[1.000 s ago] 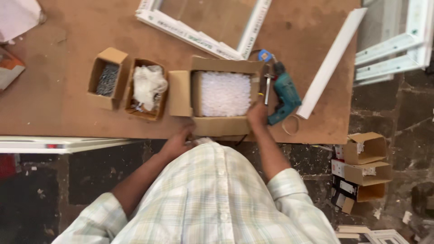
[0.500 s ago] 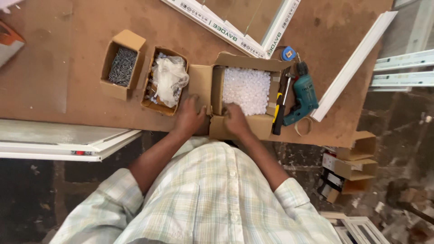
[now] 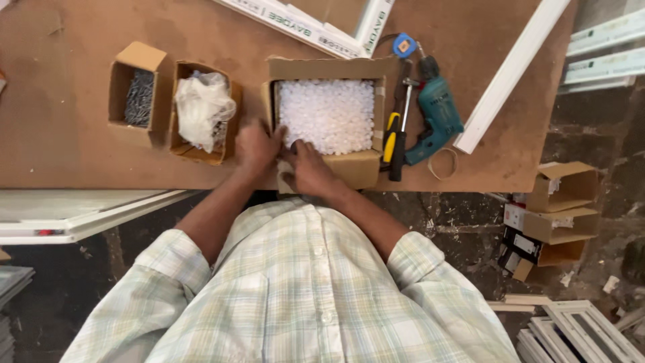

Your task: The person packs white foam peanuts into an open cardboard box on a workbench, pressing them down to fill the box. They tear off pieces of tape, apply tape to the box flap, and handle a tape roll while arranging the box.

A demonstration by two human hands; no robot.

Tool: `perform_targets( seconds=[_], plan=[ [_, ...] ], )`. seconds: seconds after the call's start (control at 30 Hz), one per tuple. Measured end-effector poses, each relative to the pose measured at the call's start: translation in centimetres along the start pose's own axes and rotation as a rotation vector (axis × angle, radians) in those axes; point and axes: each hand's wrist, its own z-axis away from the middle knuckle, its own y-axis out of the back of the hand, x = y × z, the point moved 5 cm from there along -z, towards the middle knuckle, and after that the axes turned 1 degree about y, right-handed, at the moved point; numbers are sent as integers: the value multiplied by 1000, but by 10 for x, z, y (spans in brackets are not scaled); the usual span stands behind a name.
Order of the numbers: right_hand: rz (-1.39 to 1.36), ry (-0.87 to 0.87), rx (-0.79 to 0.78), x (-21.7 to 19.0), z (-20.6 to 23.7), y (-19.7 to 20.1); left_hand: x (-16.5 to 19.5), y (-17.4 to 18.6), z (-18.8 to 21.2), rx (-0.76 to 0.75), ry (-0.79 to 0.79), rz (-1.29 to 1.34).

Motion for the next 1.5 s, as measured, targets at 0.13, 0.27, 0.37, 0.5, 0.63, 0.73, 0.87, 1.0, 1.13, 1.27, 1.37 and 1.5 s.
perform_targets(
  seconds=[0.13, 0.27, 0.37, 0.5, 0.63, 0.73, 0.87, 1.0, 1.13, 1.27, 1.37, 1.5],
  plan=[
    [16, 13, -48, 3, 13, 13, 25, -10, -14, 52, -130, -155],
    [20, 56, -15, 6, 16, 17, 33, -14, -16, 31, -164, -172],
    [11, 52, -47, 17, 0, 23, 35, -16, -15, -12, -164, -178],
    [121, 74, 177, 34, -33, 63, 47, -21, -13, 8, -190, -173],
    [303, 227, 219, 32, -44, 76, 46, -30, -17, -33, -174, -234],
    [403, 54, 167, 39, -40, 77, 43, -35, -19, -37, -217, -260],
    [244, 47, 338, 40, -12, 89, 40, -42, -18, -5, -268, -315],
    [63, 124, 588, 76, 60, 116, 41, -43, -15, -40, -263, -337],
    [174, -322, 882, 159, 152, 151, 48, -37, -10, -13, -319, -317],
    [403, -604, 822, 203, 234, 156, 46, -29, -7, -2, -210, -245],
    [426, -646, 628, 203, 261, 143, 41, -16, 1, -71, -243, -198],
    [142, -697, 836, 192, 276, 151, 32, -4, 12, -114, -148, -188]
  ],
)
